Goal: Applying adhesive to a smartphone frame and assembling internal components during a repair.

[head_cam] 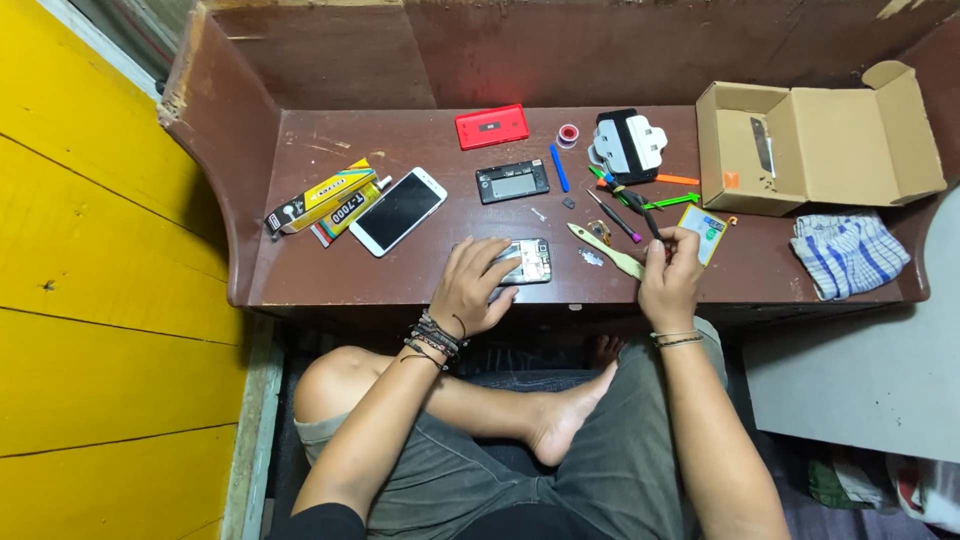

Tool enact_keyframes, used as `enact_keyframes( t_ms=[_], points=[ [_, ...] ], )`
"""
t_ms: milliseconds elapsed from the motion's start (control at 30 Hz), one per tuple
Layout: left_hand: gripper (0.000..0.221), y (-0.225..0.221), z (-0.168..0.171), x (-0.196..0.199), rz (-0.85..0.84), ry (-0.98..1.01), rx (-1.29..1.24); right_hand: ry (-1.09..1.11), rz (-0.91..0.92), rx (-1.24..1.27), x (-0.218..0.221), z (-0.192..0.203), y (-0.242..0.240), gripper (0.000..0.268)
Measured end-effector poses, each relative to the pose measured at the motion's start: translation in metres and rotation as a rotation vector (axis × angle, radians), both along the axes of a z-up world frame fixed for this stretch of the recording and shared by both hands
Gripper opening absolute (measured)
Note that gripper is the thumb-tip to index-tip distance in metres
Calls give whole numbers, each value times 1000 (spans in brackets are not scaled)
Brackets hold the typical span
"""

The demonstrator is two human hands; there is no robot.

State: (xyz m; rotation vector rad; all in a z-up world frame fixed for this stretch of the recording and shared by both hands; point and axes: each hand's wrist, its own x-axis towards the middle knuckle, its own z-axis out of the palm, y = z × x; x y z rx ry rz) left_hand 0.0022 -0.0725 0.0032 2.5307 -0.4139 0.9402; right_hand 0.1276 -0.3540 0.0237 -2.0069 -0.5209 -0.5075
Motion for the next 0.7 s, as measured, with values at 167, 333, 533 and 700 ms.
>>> enact_keyframes(
  t_ms=[167,333,533,700],
  points=[
    [36,-1,-14,-3,75,-148,-32,29,47,46,5,-8,-6,11],
    [29,6,-15,-4,200,-242,-31,2,47,92,-5,9,-5,14],
    [28,13,-9,-7,270,-226,-93,-99,92,14,-7,11,-2,15],
    [27,12,-6,-6,277,-211,-148,-203,184,-66,-16,7,13,23]
  ],
)
